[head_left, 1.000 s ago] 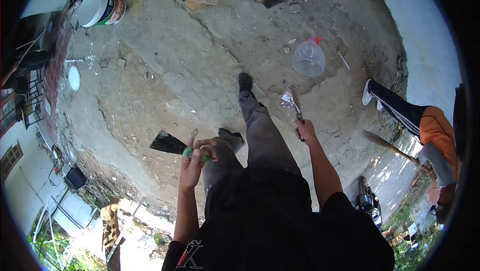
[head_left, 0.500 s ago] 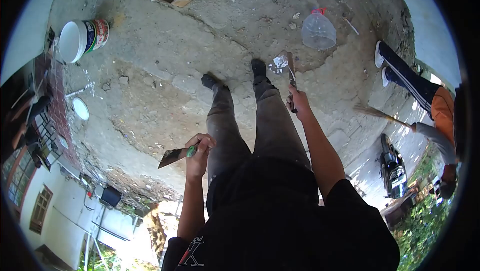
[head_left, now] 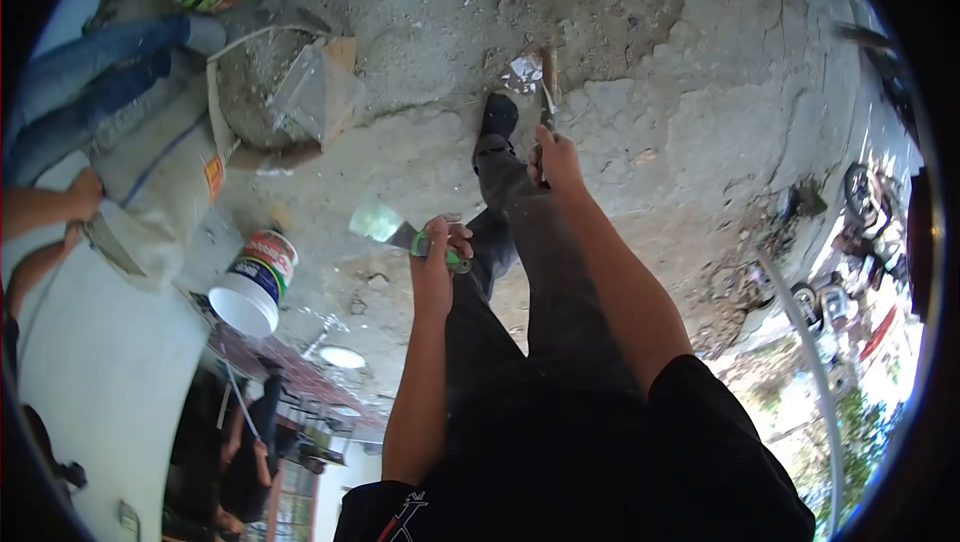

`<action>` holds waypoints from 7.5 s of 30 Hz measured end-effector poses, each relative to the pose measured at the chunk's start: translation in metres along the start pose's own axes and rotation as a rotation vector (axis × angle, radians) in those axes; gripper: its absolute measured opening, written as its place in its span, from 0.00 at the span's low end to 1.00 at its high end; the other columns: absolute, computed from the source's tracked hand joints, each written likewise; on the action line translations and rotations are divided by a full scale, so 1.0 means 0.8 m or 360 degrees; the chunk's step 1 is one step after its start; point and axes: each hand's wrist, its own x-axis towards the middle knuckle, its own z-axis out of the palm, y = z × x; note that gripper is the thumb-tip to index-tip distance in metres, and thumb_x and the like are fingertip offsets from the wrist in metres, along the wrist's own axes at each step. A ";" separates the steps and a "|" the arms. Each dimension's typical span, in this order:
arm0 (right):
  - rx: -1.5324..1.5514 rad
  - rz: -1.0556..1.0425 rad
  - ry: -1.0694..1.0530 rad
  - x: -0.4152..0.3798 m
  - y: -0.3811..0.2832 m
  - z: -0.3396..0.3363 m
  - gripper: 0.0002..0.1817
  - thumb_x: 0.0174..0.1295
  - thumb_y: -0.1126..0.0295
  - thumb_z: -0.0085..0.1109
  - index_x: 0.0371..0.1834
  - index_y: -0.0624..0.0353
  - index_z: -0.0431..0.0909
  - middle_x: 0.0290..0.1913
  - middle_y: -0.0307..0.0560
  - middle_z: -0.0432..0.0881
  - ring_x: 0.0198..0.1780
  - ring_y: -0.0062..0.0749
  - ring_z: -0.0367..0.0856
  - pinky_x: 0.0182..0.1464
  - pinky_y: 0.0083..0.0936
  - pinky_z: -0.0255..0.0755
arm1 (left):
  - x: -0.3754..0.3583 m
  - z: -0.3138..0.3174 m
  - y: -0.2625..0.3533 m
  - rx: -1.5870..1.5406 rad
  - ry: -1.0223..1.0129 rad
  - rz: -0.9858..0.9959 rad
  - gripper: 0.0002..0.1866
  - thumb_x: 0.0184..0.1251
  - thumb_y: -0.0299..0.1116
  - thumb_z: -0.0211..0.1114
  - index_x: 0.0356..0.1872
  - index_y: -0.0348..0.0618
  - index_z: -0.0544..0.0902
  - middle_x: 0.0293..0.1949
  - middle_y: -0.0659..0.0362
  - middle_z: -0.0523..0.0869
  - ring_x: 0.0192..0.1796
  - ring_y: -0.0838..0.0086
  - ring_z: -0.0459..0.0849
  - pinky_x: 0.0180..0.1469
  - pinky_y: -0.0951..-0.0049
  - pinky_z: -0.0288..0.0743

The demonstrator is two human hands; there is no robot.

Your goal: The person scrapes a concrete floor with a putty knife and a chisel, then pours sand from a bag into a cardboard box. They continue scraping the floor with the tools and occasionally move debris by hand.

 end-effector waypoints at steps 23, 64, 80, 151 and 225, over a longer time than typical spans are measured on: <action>0.0103 -0.1155 0.1145 0.226 0.026 0.290 0.20 0.70 0.55 0.52 0.43 0.64 0.66 0.27 0.66 0.80 0.33 0.67 0.80 0.34 0.52 0.70 | 0.428 0.001 0.097 0.1327 -0.0890 0.0427 0.28 0.64 0.49 0.70 0.57 0.37 0.81 0.38 0.65 0.83 0.30 0.85 0.73 0.30 0.81 0.66; 0.0234 0.0147 -0.0064 0.313 0.156 0.357 0.19 0.66 0.59 0.53 0.44 0.67 0.78 0.45 0.70 0.83 0.48 0.55 0.84 0.48 0.45 0.79 | 0.450 -0.102 0.043 0.2001 -0.0122 0.0308 0.25 0.65 0.51 0.61 0.42 0.34 0.83 0.36 0.43 0.87 0.36 0.56 0.88 0.38 0.57 0.79; -0.2369 -0.0838 -0.0541 0.244 0.050 0.328 0.34 0.45 0.54 0.72 0.55 0.59 0.76 0.47 0.57 0.83 0.49 0.48 0.84 0.52 0.39 0.78 | 0.351 -0.217 0.059 0.0970 0.0073 0.0835 0.15 0.70 0.40 0.63 0.41 0.35 0.83 0.18 0.64 0.77 0.19 0.81 0.73 0.25 0.74 0.67; -0.1682 -0.2338 -0.0674 -0.100 -0.038 0.654 0.09 0.52 0.68 0.65 0.25 0.63 0.80 0.19 0.51 0.77 0.22 0.34 0.78 0.26 0.31 0.71 | 0.275 -0.493 0.152 -0.1159 -0.0166 0.0799 0.08 0.66 0.23 0.63 0.40 0.52 0.80 0.35 0.71 0.77 0.25 0.84 0.64 0.31 0.79 0.61; -0.1141 -0.1474 -0.0157 0.235 0.118 0.378 0.08 0.58 0.68 0.64 0.34 0.62 0.80 0.37 0.54 0.81 0.43 0.50 0.81 0.48 0.38 0.74 | 0.316 -0.423 0.169 -0.1273 -0.0063 0.0672 0.05 0.71 0.25 0.59 0.40 0.46 0.82 0.25 0.67 0.72 0.24 0.84 0.63 0.29 0.82 0.63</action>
